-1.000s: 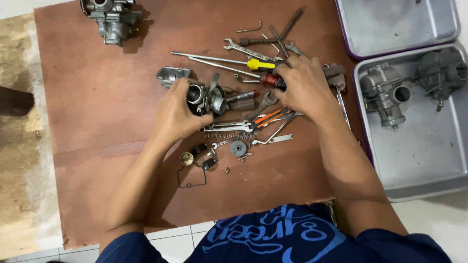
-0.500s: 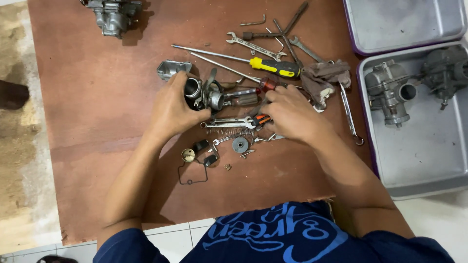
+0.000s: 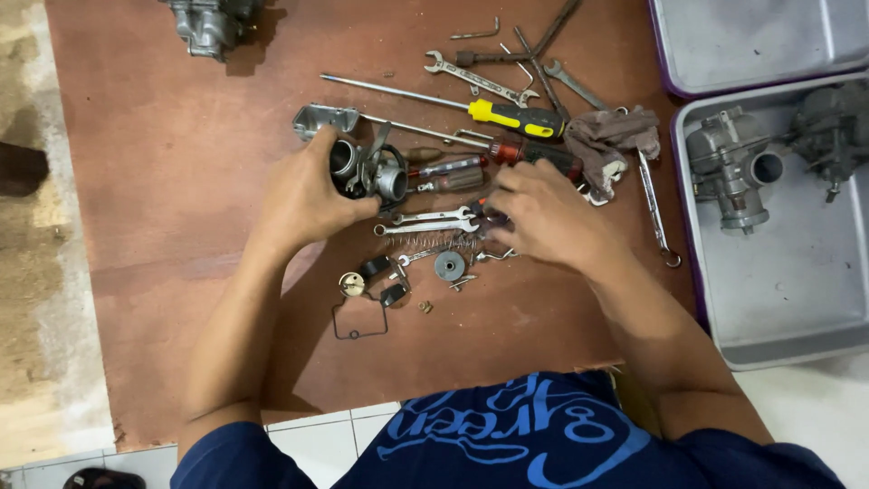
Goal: Dismantling and cleaning internal components of a motorcycle carburetor.
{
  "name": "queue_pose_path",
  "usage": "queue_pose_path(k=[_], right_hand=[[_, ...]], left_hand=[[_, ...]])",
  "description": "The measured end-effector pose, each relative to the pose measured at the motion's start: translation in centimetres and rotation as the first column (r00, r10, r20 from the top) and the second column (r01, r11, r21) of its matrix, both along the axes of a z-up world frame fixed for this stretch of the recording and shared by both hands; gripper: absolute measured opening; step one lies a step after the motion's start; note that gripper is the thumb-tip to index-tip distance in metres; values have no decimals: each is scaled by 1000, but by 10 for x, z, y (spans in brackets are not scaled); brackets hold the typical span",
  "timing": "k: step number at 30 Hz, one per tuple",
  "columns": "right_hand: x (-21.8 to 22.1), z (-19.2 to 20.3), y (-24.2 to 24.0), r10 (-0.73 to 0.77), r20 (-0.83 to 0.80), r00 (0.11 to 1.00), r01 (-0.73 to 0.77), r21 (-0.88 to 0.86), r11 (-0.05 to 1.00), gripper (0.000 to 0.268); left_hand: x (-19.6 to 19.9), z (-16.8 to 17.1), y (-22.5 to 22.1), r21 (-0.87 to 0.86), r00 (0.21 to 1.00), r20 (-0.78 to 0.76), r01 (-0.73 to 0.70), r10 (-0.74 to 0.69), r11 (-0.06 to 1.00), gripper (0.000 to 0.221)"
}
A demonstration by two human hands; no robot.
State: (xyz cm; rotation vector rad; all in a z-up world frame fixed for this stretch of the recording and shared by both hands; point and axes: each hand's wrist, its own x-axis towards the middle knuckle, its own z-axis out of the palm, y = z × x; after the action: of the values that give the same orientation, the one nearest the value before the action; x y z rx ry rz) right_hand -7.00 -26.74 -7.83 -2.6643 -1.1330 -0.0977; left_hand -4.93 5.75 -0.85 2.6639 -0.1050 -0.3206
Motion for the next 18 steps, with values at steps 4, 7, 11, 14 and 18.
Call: queue_pose_path(k=[4,7,11,14,18], right_hand=[[-8,-1,10,1,-6,1000,0,15,1000,39],[-11,5,15,-11,-27,1000,11,18,1000,40],[-8,9,22,-28,-99,995,24,-38,999,44],[-3,7,25,-42,-137,990,30,-90,996,44],[3,10,32,-52,-222,974,36,-74,997,39]], left_hand=[[4,-1,1,12,1000,2,2,-2,1000,74],[4,2,2,8,999,-31,-4,4,1000,74],[4,5,3,-6,999,-48,5,-5,1000,74],[4,8,3,-9,998,-56,8,-9,1000,75],[4,4,3,18,997,-70,18,-17,1000,74]])
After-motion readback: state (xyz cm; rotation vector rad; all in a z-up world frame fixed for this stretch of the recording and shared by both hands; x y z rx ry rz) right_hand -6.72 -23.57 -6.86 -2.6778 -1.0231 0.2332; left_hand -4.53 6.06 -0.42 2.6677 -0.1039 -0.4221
